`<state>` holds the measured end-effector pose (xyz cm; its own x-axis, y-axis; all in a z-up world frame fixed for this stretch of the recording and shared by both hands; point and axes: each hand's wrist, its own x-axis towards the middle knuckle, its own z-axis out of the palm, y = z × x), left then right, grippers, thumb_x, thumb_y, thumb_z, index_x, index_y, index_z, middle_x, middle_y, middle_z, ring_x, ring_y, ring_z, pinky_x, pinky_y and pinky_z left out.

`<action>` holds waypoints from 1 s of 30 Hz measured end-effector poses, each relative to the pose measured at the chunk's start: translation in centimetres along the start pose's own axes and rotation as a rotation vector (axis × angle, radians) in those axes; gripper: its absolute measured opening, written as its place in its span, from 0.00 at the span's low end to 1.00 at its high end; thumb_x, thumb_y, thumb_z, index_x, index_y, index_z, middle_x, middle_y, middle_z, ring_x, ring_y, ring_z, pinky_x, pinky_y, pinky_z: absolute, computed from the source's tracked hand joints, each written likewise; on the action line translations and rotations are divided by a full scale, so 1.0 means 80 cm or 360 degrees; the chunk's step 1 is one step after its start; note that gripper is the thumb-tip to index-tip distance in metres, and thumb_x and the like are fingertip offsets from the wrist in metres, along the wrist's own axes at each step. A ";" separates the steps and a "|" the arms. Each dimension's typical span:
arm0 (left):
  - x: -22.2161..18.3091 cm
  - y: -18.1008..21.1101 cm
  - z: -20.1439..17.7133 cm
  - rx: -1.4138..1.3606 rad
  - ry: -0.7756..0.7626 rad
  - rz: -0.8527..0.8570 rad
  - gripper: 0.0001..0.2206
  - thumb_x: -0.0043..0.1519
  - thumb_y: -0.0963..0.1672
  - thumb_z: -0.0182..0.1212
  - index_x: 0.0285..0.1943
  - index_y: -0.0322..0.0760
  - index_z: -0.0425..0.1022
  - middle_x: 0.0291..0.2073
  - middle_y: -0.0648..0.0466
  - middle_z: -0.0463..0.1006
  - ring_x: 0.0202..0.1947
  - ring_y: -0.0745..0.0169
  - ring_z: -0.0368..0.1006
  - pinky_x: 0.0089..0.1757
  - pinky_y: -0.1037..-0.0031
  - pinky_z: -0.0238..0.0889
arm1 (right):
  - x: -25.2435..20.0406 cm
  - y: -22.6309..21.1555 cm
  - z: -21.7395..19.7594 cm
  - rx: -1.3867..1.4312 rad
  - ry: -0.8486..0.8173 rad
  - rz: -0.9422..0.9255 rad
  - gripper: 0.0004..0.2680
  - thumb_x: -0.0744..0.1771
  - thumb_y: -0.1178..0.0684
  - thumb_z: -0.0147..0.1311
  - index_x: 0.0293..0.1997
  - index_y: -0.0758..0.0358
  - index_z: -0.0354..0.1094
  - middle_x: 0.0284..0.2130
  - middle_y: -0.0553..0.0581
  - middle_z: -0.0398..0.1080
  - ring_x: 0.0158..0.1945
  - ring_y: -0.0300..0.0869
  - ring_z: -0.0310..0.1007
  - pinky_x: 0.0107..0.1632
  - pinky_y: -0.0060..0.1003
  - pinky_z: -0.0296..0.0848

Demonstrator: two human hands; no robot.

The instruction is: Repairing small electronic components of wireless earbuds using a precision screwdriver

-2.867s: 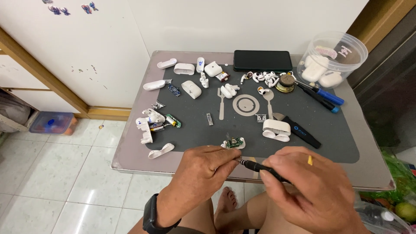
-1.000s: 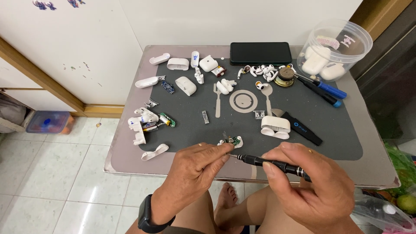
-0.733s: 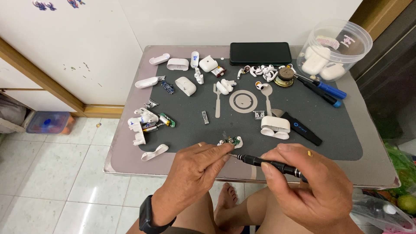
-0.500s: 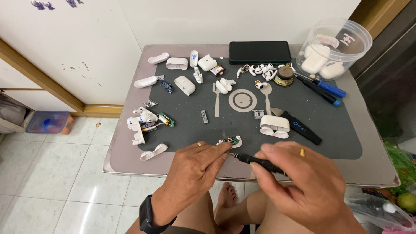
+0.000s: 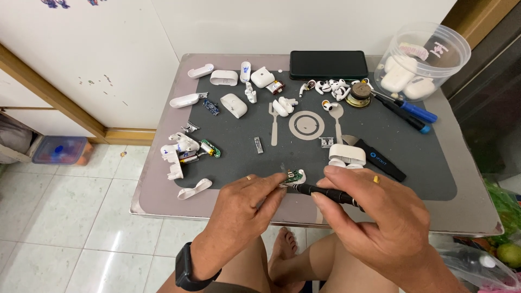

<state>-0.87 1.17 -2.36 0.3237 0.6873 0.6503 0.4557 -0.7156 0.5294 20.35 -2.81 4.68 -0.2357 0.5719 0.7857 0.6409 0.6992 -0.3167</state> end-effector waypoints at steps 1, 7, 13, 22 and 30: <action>0.000 -0.001 -0.001 -0.0001 0.0001 -0.0002 0.11 0.64 0.40 0.64 0.54 0.32 0.78 0.30 0.51 0.82 0.26 0.56 0.74 0.31 0.69 0.68 | 0.001 0.001 0.001 0.0000 -0.0003 0.0000 0.15 0.64 0.61 0.69 0.53 0.69 0.68 0.38 0.58 0.79 0.42 0.43 0.85 0.48 0.38 0.86; -0.004 -0.014 0.003 0.0262 -0.0061 -0.0205 0.17 0.61 0.46 0.67 0.58 0.39 0.78 0.46 0.53 0.82 0.42 0.49 0.77 0.46 0.63 0.69 | -0.001 0.010 0.000 -0.0045 -0.0041 0.0012 0.15 0.64 0.61 0.68 0.55 0.69 0.69 0.40 0.58 0.79 0.43 0.44 0.84 0.51 0.41 0.85; -0.005 -0.032 0.021 0.0354 -0.0138 -0.0311 0.24 0.56 0.49 0.73 0.58 0.35 0.78 0.52 0.49 0.81 0.47 0.42 0.73 0.46 0.58 0.68 | -0.007 0.020 0.001 -0.0086 -0.0131 0.0066 0.16 0.66 0.61 0.67 0.58 0.66 0.69 0.43 0.55 0.80 0.45 0.42 0.83 0.53 0.40 0.83; -0.006 -0.042 0.028 0.0278 -0.0102 -0.0267 0.13 0.58 0.46 0.71 0.51 0.41 0.84 0.47 0.55 0.81 0.39 0.48 0.72 0.44 0.61 0.68 | -0.034 0.026 0.033 0.0296 0.0050 0.0618 0.20 0.65 0.68 0.59 0.64 0.73 0.59 0.41 0.63 0.78 0.47 0.43 0.79 0.25 0.24 0.61; -0.003 -0.039 0.025 0.0211 -0.0157 -0.0277 0.12 0.60 0.45 0.69 0.51 0.40 0.83 0.47 0.56 0.79 0.38 0.50 0.70 0.43 0.61 0.66 | -0.069 0.069 0.053 0.0673 0.0190 0.0830 0.25 0.65 0.70 0.55 0.70 0.67 0.54 0.43 0.70 0.77 0.39 0.41 0.76 0.34 0.24 0.67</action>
<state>-0.77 3.48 -5.28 0.3073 0.8123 0.4956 0.6147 -0.5671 0.5483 22.05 -0.29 -3.65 0.1244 0.8452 0.5197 0.3024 0.4666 -0.8312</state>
